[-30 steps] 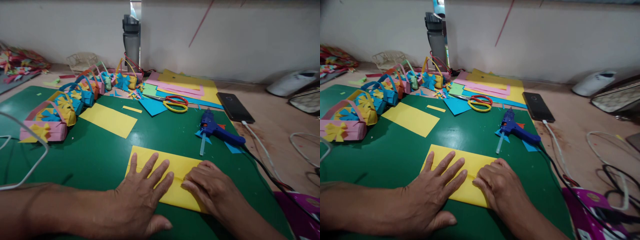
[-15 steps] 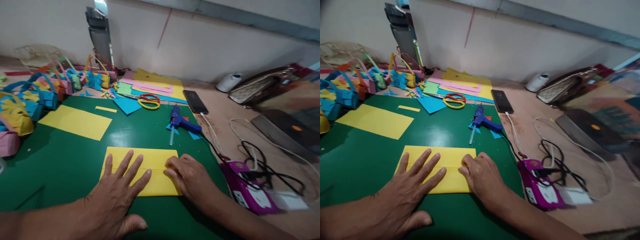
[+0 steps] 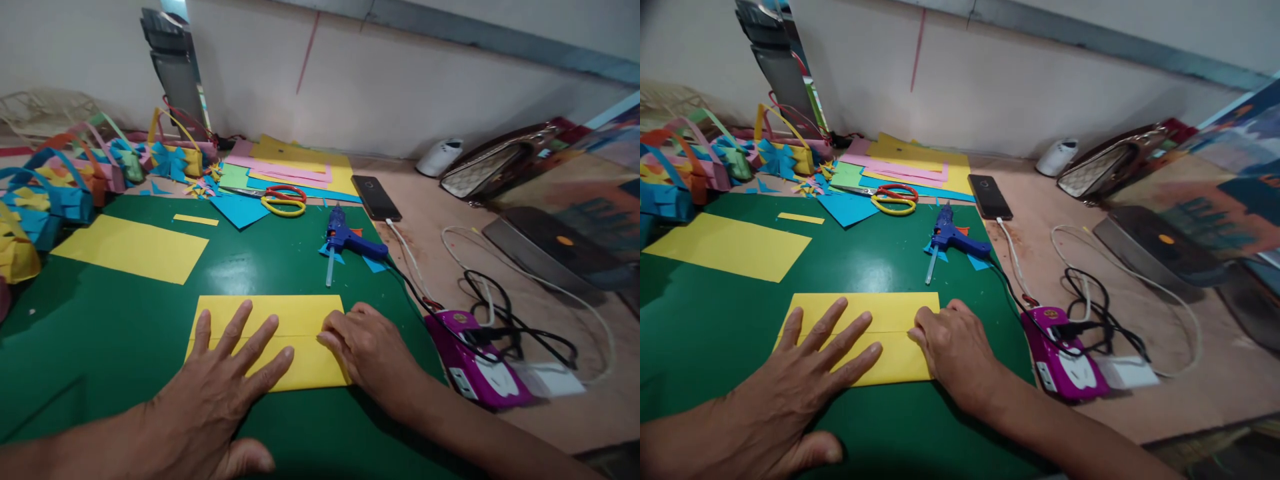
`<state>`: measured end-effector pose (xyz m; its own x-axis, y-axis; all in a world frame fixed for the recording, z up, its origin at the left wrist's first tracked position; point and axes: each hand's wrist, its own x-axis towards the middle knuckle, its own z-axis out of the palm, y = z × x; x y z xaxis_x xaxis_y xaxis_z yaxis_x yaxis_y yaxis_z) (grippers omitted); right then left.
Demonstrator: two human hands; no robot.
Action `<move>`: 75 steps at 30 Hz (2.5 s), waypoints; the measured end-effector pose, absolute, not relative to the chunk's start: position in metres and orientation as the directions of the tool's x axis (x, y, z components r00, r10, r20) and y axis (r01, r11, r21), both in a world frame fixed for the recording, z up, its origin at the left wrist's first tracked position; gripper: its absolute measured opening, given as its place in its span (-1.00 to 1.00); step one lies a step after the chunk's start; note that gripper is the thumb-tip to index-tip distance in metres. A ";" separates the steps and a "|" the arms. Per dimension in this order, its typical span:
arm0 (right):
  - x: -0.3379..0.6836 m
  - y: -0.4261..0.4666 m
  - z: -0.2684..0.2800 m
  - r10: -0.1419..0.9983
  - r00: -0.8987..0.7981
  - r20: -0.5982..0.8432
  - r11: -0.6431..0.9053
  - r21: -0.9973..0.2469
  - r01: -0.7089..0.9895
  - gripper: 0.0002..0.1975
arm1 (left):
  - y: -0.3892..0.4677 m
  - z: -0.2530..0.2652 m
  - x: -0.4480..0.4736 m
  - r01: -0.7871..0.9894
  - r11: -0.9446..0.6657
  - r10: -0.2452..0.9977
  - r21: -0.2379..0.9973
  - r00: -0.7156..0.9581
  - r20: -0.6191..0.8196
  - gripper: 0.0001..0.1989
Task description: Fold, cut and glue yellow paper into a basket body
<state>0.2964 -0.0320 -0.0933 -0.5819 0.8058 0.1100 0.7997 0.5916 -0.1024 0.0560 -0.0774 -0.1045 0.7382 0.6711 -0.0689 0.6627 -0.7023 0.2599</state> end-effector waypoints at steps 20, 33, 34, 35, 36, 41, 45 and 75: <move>0.296 -0.030 -0.094 0.791 -0.589 0.167 0.606 -0.082 0.791 -0.81 | -0.077 -0.097 0.050 0.651 -0.714 0.644 0.260 0.755 -0.123 -0.17; 0.295 -0.044 -0.076 0.703 -0.643 0.304 0.603 0.224 0.766 -0.69 | -0.080 -0.108 0.050 0.639 -0.734 0.647 0.228 0.761 -0.049 -0.20; 0.292 -0.052 -0.073 0.673 -0.677 0.296 0.651 0.197 0.733 -0.68 | -0.080 -0.110 0.049 0.637 -0.738 0.646 0.222 0.762 -0.039 -0.19; 0.288 -0.061 -0.073 0.639 -0.701 0.318 0.689 0.171 0.705 -0.69 | -0.081 -0.111 0.048 0.636 -0.741 0.646 0.217 0.763 -0.030 -0.19; 0.284 -0.071 -0.074 0.612 -0.733 0.297 0.731 0.142 0.668 -0.69 | -0.081 -0.112 0.048 0.635 -0.742 0.647 0.213 0.763 -0.020 -0.18; 0.275 -0.107 -0.094 0.627 -0.758 0.180 0.765 0.045 0.643 -0.21 | -0.080 -0.116 0.049 0.628 -0.748 0.644 0.213 0.765 0.007 -0.17; 0.297 -0.113 -0.099 0.711 -0.700 0.068 0.697 0.059 0.715 -0.20 | -0.080 -0.114 0.048 0.625 -0.754 0.640 0.204 0.768 0.015 -0.21; 0.299 -0.093 -0.105 0.546 -0.816 0.191 0.832 -0.013 0.554 -0.43 | -0.079 -0.100 0.033 0.626 -0.730 0.635 0.274 0.770 -0.064 -0.18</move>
